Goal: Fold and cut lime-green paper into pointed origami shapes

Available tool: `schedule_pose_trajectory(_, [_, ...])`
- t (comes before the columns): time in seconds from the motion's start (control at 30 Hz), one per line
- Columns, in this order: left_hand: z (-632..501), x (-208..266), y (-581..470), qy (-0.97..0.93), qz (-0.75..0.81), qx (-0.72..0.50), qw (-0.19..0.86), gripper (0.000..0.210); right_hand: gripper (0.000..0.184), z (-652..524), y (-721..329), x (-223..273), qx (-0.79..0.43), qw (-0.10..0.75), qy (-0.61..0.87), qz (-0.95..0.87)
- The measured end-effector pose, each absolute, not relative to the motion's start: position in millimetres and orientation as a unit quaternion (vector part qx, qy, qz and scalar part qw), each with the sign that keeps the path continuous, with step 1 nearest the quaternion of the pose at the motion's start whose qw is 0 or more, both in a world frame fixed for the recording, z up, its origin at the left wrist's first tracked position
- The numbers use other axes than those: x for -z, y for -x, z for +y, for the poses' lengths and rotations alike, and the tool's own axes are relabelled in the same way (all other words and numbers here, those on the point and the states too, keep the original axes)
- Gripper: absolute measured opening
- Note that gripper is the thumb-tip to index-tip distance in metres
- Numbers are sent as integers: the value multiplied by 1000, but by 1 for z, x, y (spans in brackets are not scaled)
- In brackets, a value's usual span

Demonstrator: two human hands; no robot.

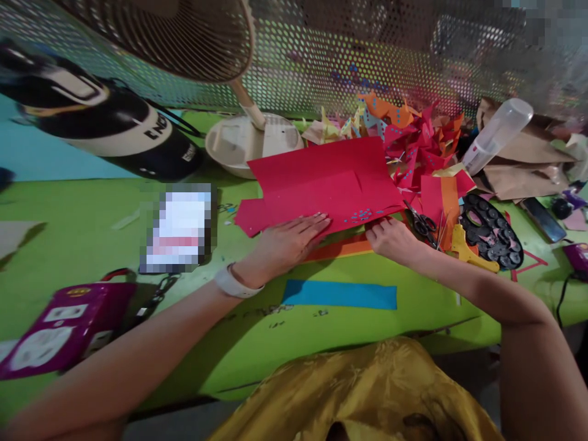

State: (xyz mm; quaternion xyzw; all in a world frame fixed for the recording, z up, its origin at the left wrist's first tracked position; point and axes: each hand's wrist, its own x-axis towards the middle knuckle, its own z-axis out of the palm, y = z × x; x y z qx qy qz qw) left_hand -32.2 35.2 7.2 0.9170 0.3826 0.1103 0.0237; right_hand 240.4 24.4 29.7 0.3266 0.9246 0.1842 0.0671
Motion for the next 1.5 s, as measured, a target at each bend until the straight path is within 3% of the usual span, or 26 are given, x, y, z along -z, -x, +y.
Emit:
schedule_pose_trajectory(0.2, [36, -7, 32, -913, 392, -112, 8, 39, 27, 31, -236, -36, -141, 49, -333, 931])
schedule_pose_trajectory(0.5, [37, -6, 31, -914, 390, -115, -2, 38, 31, 28, -225, -34, -153, 89, -281, 943])
schedule_pose_trajectory(0.77, [37, -5, 33, -912, 385, -142, -5, 37, 31, 30, -216, -32, -137, 100, -323, 931])
schedule_pose_trajectory(1.03, [37, -4, 32, -913, 380, -144, -27, 40, 29, 35, -218, -31, -149, 29, -329, 932])
schedule_pose_trajectory(1.5, [42, -10, 39, -921, 383, -45, 60, 45, 26, 6, -247, -19, -73, -132, -247, 957])
